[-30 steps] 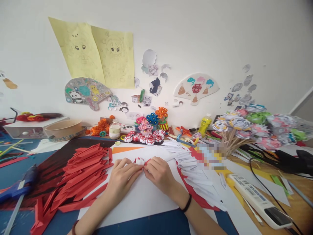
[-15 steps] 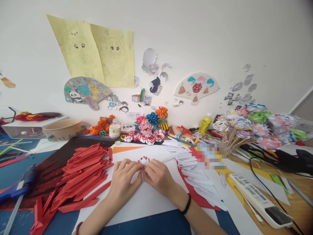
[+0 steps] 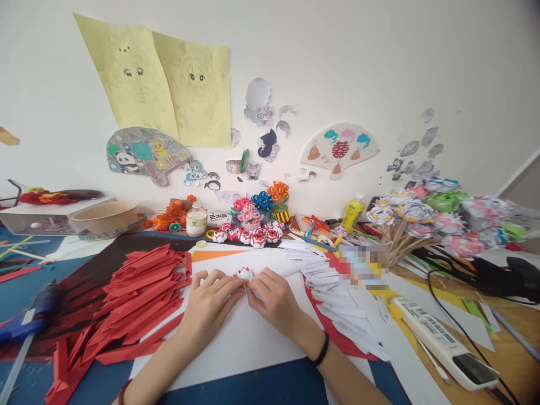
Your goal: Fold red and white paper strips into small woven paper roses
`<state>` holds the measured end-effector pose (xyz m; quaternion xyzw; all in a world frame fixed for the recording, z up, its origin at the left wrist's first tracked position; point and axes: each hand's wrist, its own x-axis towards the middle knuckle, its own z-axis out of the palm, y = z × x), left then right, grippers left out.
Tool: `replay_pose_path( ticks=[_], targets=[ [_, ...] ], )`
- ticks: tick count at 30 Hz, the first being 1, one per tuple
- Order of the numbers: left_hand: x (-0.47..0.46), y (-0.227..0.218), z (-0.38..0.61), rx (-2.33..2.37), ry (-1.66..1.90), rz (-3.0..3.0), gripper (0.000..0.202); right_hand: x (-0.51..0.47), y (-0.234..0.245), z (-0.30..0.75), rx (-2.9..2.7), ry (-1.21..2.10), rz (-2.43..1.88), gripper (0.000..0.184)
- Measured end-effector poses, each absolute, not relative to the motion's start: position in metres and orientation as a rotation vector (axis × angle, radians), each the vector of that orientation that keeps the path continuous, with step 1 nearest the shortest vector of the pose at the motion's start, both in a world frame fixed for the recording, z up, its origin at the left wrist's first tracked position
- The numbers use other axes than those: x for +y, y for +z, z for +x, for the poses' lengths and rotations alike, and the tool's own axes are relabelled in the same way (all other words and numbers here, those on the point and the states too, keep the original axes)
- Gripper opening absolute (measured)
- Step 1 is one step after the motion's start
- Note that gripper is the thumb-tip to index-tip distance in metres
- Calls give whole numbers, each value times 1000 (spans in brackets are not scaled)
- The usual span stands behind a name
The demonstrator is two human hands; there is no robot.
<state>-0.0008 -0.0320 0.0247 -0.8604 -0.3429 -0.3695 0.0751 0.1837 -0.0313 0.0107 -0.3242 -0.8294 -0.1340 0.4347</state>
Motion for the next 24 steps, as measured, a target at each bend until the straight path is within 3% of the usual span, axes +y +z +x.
replay_pose_path(
  ticks=[10, 24],
  targets=[
    [-38, 21, 8, -1039, -1068, -2377, 17, -32, 6, 184, -2039, -126, -803, 13],
    [-39, 22, 1, -1076, -1126, -2327, 18, -32, 12, 186, -2087, -117, -789, 13]
  ],
)
